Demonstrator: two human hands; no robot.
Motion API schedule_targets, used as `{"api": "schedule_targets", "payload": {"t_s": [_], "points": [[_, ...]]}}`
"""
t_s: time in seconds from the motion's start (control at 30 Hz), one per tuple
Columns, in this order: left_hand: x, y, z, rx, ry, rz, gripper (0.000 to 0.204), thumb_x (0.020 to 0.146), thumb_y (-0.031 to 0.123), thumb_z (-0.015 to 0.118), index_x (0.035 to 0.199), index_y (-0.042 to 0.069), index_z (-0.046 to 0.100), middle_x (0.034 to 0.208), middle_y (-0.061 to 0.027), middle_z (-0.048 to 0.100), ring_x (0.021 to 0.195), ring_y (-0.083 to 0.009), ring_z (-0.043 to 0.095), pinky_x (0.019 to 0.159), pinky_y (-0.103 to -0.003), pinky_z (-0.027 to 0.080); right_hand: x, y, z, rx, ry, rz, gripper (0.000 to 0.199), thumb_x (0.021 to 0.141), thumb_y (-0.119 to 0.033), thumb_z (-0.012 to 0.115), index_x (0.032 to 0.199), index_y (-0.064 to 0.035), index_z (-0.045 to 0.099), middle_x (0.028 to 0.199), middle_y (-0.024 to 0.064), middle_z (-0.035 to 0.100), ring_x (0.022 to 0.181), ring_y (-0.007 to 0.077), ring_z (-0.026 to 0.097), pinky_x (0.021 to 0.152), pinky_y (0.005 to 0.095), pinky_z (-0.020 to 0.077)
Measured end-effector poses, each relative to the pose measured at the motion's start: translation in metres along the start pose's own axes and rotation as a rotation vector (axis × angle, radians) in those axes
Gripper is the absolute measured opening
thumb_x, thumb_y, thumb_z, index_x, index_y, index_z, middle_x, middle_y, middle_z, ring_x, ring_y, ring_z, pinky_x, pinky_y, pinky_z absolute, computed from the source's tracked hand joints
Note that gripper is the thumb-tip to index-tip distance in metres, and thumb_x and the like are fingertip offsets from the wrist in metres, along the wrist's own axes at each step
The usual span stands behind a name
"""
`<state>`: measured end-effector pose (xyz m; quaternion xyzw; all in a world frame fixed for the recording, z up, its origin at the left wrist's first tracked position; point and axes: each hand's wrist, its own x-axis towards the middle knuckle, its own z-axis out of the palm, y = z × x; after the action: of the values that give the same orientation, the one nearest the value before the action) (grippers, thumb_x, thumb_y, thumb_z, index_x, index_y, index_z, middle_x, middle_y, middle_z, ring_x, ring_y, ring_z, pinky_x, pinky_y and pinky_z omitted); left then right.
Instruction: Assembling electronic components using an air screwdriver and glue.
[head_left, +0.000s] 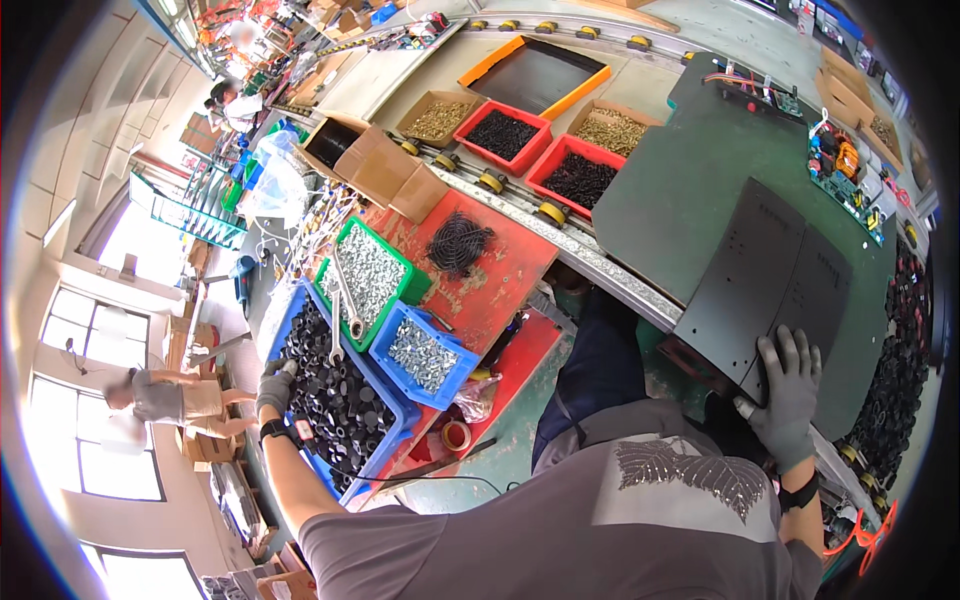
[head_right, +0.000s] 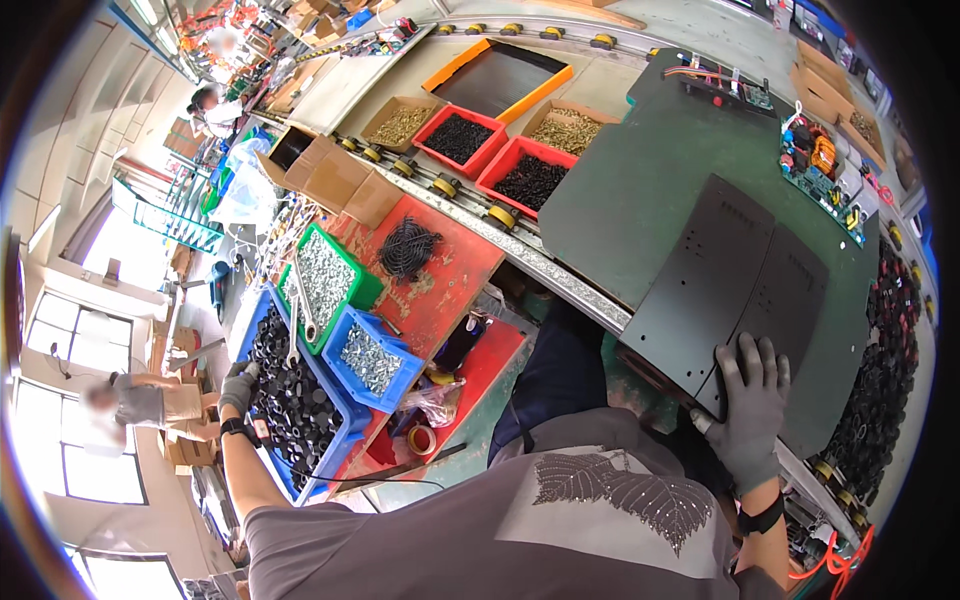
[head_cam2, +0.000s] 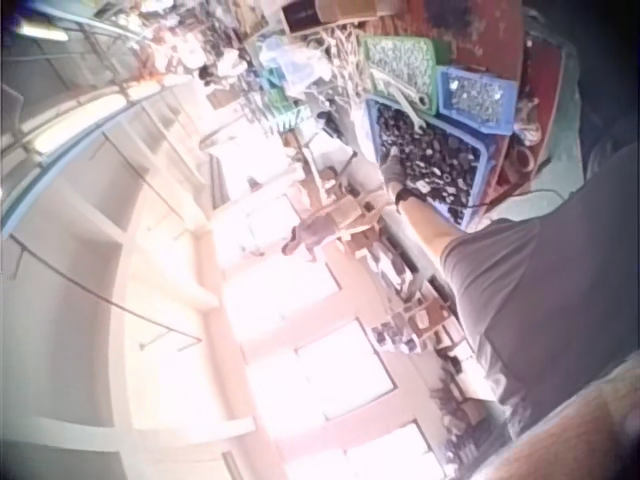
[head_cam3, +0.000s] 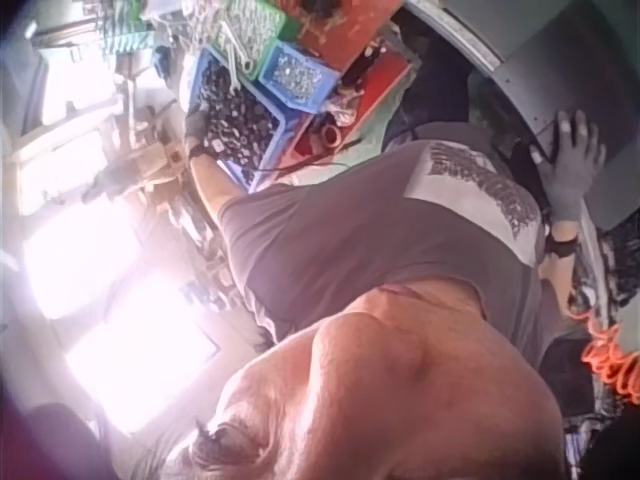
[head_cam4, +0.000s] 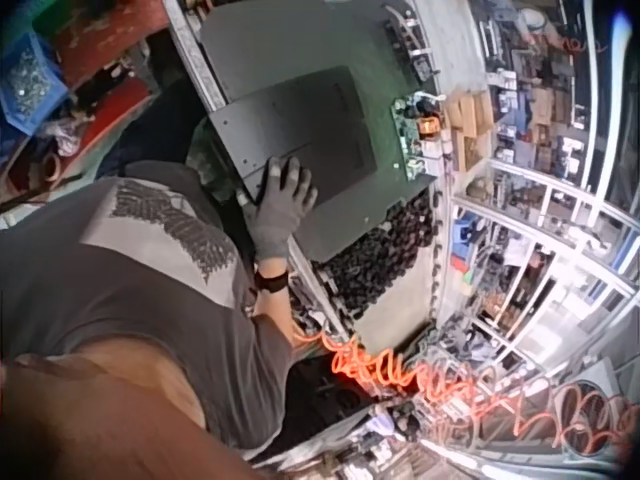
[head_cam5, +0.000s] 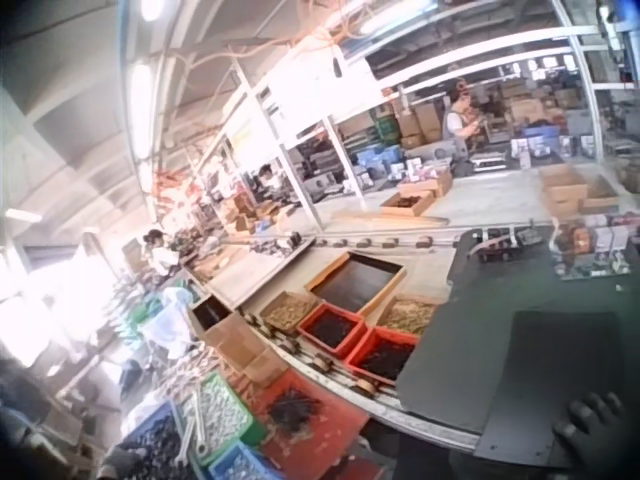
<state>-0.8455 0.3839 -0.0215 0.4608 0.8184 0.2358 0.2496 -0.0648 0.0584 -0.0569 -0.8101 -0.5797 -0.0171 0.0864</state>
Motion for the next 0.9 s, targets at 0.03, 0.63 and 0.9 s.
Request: {"api": "schedule_targets", "payload": {"t_s": [0.03, 0.63, 0.9], "points": [[0.001, -0.002, -0.002, 0.112, -0.072, 0.013, 0.032, 0.088, 0.028, 0.075, 0.115, 0.013, 0.068, 0.084, -0.0004, 0.067, 0.061, -0.0116, 0.054, 0.054, -0.029, 0.044, -0.001, 0.001, -0.001, 0.004, -0.003, -0.003, 0.089, 0.053, -0.031, 0.085, 0.134, -0.0136, 0.053, 0.145, 0.0152, 0.045, 0.137, 0.0402, 0.037, 0.117, 0.0562, 0.023], [-0.032, 0.04, -0.015, 0.162, -0.1, 0.093, 0.027, 0.09, 0.019, 0.069, 0.111, 0.001, 0.072, 0.091, -0.0014, 0.069, 0.074, -0.0132, 0.06, 0.067, -0.028, 0.05, -0.007, 0.021, -0.003, 0.1, -0.04, -0.02, 0.086, 0.057, -0.038, 0.086, 0.133, -0.0195, 0.053, 0.139, 0.0114, 0.048, 0.136, 0.0335, 0.039, 0.117, 0.0527, 0.0226], [-0.108, 0.263, 0.105, -0.484, -0.623, 0.509, 0.023, 0.097, 0.013, 0.062, 0.117, 0.002, 0.063, 0.104, -0.0028, 0.065, 0.089, -0.0096, 0.062, 0.073, -0.025, 0.053, -0.012, 0.046, 0.003, 0.135, -0.062, -0.054, 0.079, 0.066, -0.043, 0.083, 0.136, -0.0215, 0.053, 0.142, 0.0095, 0.047, 0.138, 0.0303, 0.038, 0.117, 0.0526, 0.0223]]}}
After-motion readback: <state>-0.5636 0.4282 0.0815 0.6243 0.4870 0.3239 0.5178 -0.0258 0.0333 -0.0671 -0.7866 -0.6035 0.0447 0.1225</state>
